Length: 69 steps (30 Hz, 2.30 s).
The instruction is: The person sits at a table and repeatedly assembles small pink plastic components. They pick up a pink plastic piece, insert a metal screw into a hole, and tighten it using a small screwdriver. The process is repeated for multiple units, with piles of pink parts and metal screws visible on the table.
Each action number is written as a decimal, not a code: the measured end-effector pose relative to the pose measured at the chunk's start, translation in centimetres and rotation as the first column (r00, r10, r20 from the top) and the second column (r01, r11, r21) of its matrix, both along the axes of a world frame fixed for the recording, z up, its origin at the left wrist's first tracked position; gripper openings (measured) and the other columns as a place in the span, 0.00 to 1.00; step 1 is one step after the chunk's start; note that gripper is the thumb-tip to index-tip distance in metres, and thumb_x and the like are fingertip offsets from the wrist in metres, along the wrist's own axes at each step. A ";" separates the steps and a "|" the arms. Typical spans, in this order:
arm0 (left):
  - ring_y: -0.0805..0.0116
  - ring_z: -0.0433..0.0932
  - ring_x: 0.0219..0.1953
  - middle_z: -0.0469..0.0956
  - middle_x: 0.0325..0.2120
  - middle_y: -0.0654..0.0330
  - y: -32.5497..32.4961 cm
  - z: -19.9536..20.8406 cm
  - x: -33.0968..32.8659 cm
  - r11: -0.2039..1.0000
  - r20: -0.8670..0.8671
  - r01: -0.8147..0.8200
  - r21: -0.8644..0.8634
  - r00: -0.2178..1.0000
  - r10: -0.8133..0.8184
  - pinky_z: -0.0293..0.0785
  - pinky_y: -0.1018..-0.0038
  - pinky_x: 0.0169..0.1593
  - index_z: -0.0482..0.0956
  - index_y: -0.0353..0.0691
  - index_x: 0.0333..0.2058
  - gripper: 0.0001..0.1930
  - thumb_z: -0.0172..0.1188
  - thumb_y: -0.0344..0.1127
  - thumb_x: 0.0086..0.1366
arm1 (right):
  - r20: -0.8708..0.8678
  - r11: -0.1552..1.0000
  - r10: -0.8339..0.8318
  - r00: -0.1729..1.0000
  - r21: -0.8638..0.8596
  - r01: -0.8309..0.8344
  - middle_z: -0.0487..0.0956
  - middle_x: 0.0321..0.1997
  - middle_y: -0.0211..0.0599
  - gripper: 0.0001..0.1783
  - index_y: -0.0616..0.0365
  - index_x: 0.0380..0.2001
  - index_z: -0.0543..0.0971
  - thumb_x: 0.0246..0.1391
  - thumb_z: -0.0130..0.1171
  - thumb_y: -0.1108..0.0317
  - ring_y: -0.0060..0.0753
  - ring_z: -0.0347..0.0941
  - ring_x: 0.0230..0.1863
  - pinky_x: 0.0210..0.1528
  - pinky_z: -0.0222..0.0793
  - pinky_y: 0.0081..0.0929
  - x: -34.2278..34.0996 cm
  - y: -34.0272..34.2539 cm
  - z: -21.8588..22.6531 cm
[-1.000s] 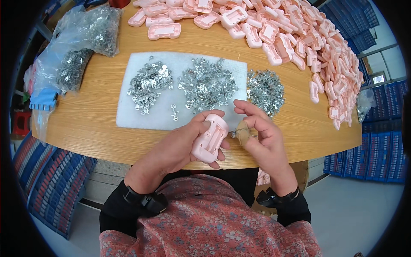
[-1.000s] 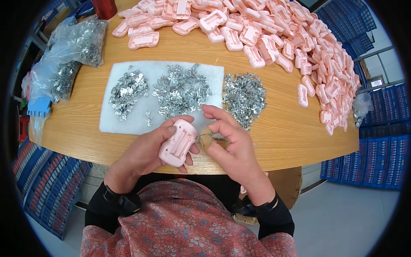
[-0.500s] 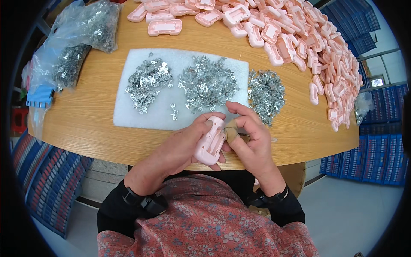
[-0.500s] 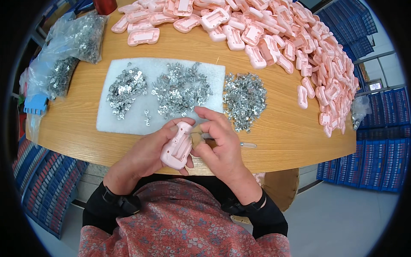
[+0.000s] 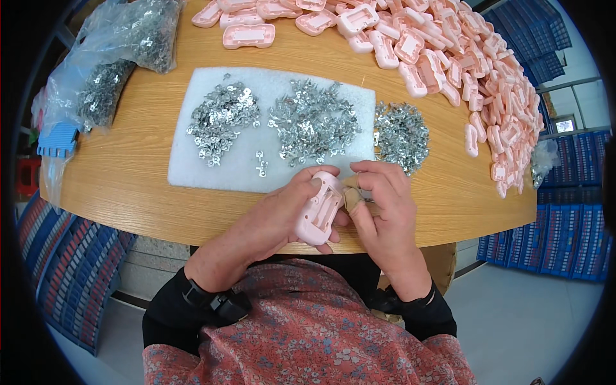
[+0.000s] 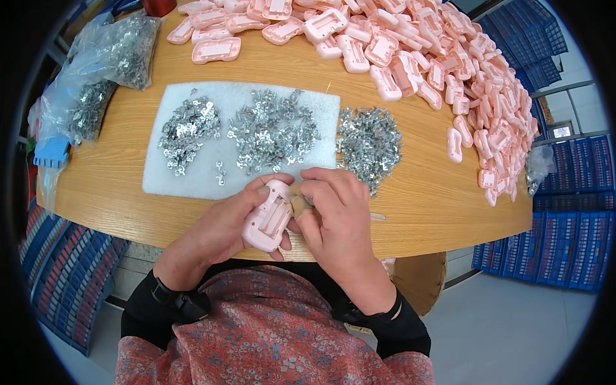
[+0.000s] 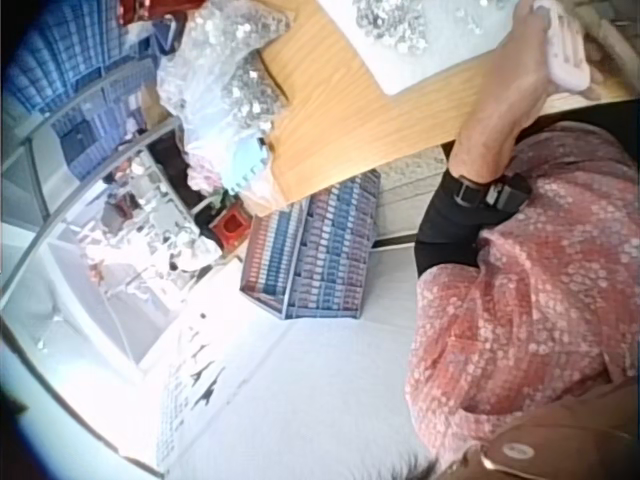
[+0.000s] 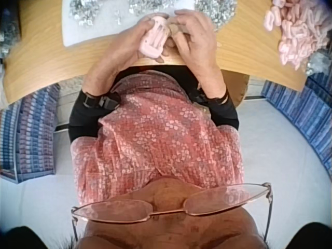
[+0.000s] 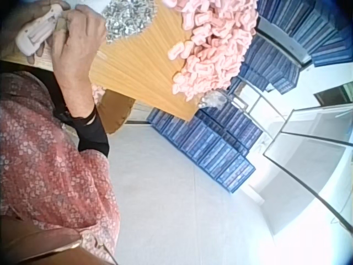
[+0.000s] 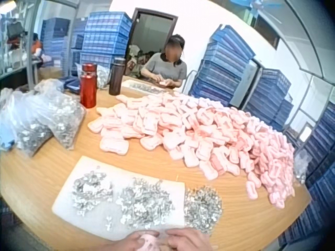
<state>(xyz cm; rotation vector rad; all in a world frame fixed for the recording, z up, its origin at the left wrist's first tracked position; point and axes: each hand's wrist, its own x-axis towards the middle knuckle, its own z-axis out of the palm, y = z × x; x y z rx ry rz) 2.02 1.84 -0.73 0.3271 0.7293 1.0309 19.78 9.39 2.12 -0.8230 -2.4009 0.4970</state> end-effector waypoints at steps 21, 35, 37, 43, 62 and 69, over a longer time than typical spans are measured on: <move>0.81 0.74 0.39 0.78 0.40 0.64 -0.8 2.8 -0.6 0.923 -0.758 0.194 0.331 0.637 0.138 0.72 0.80 0.43 0.70 0.35 0.59 0.19 0.52 0.30 0.71 | -0.250 0.334 -0.235 0.939 -0.928 -0.164 0.74 0.30 0.21 0.15 0.65 0.49 0.75 0.63 0.61 0.68 0.09 0.66 0.27 0.28 0.61 0.11 0.8 -0.3 0.5; 0.81 0.58 0.20 0.60 0.24 0.70 -0.3 2.7 -1.8 0.998 0.063 -0.044 0.042 0.997 0.041 0.53 0.84 0.20 0.67 0.35 0.58 0.20 0.41 0.42 0.75 | -0.393 0.482 -0.270 0.879 -0.846 -0.230 0.73 0.32 0.22 0.16 0.63 0.53 0.72 0.63 0.58 0.72 0.10 0.68 0.30 0.32 0.66 0.12 0.3 -1.1 0.8; 0.82 0.57 0.19 0.59 0.24 0.70 -0.6 2.9 -1.8 0.998 0.152 -0.059 -0.015 0.986 0.061 0.52 0.85 0.19 0.67 0.36 0.58 0.20 0.41 0.42 0.75 | -0.410 0.509 -0.212 0.887 -0.821 -0.258 0.72 0.31 0.21 0.18 0.61 0.54 0.72 0.61 0.58 0.75 0.10 0.67 0.30 0.32 0.65 0.12 0.1 -0.9 0.1; 0.83 0.56 0.18 0.59 0.23 0.71 -1.2 1.9 -1.9 0.998 0.298 0.003 -0.056 0.955 0.013 0.51 0.86 0.18 0.67 0.36 0.58 0.21 0.40 0.43 0.75 | -0.385 0.670 -0.078 0.919 -0.704 -0.238 0.69 0.26 0.21 0.23 0.59 0.54 0.74 0.53 0.60 0.80 0.12 0.63 0.26 0.30 0.63 0.15 -0.4 -0.6 0.0; 0.70 0.79 0.34 0.76 0.39 0.58 -2.7 1.8 -2.2 0.999 0.025 0.040 0.010 0.999 -0.040 0.78 0.76 0.31 0.67 0.39 0.60 0.20 0.49 0.41 0.74 | -0.209 0.536 -0.052 0.977 -0.831 -0.149 0.69 0.23 0.23 0.10 0.63 0.39 0.82 0.51 0.63 0.78 0.12 0.61 0.26 0.29 0.60 0.16 -0.1 1.3 2.3; 0.69 0.82 0.42 0.79 0.43 0.57 -5.9 1.1 -5.2 0.978 0.110 -0.183 0.105 0.979 0.171 0.83 0.71 0.41 0.69 0.35 0.59 0.22 0.59 0.34 0.68 | 0.060 0.895 0.214 0.975 -0.411 -0.171 0.78 0.28 0.38 0.10 0.57 0.38 0.82 0.52 0.64 0.69 0.36 0.75 0.28 0.33 0.71 0.30 -6.1 2.9 3.8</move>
